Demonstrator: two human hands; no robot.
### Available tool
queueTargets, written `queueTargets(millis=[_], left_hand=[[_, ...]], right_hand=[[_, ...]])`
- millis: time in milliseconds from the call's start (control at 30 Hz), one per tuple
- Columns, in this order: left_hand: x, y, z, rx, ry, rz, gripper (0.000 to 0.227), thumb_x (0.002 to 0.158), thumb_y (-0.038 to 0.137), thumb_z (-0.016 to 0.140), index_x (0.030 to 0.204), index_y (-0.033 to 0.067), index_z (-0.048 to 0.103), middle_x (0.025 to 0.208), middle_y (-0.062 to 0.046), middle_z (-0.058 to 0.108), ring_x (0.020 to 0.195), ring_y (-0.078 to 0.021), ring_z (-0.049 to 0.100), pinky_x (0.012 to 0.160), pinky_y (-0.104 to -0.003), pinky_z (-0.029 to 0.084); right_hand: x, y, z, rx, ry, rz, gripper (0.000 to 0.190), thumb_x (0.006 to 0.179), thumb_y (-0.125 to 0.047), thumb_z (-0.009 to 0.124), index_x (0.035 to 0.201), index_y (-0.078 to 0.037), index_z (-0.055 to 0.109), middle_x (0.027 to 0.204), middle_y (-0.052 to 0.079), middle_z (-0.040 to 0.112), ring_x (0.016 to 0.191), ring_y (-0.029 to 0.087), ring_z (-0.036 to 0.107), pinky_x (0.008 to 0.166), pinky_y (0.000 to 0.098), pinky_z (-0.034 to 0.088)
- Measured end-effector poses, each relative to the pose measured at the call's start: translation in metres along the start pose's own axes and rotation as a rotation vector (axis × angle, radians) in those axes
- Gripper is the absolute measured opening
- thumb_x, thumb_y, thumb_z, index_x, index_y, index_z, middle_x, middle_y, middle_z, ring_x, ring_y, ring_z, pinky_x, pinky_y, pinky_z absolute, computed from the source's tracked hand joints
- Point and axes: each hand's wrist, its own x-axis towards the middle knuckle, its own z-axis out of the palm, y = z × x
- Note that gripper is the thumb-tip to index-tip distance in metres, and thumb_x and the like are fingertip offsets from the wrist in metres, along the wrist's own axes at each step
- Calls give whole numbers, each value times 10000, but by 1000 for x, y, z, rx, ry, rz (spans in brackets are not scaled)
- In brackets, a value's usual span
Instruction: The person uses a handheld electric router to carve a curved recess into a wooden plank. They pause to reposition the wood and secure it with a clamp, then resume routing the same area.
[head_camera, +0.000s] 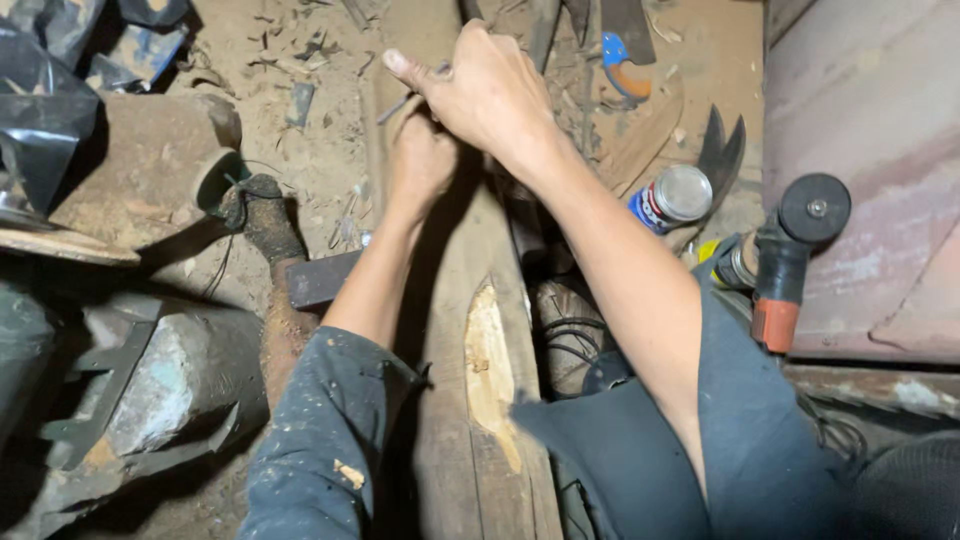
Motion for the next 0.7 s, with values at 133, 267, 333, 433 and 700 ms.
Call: queueTargets(millis=[133, 267, 333, 433, 700], left_hand=[[-8, -11, 5, -70, -55, 159, 268, 954, 99, 698, 1207, 14, 678, 1162, -187, 750, 1108, -351, 722, 940, -406, 564], [-10, -12, 2, -300, 19, 113, 337, 898, 101, 784, 1178, 18, 615, 1123, -181, 721, 1054, -355, 731, 898, -404, 591], [-6, -5, 1, -98, 76, 324, 330, 860, 50, 828, 1137, 16, 653, 1129, -212, 677, 1050, -390, 694, 894, -422, 567], [-10, 8, 0, -365, 27, -40, 492, 816, 107, 760, 1232, 12, 516, 1097, -148, 704, 960, -317, 733, 839, -381, 578], [-12, 17, 13, 17, 96, -208, 176, 892, 120, 624, 1017, 33, 712, 850, -262, 707, 824, -442, 710, 810, -513, 542]], right_hand=[[19, -4, 16, -151, -19, -265, 438, 840, -399, 743, 808, 37, 718, 816, 300, 686, 789, 443, 693, 723, 488, 552], [37, -7, 20, -239, -182, -320, 222, 790, -123, 641, 842, 91, 667, 764, 325, 654, 729, 450, 702, 678, 490, 582], [31, -6, 15, -336, -221, -320, 189, 777, -80, 624, 837, 95, 661, 772, 317, 651, 738, 449, 698, 674, 506, 569], [19, -11, -1, -374, -146, -733, 145, 762, -46, 668, 843, 72, 693, 874, 290, 666, 844, 460, 669, 700, 538, 507], [-6, -1, 0, -11, 294, -397, 349, 1032, -219, 761, 1041, 96, 611, 1007, 283, 665, 925, 449, 662, 816, 509, 499]])
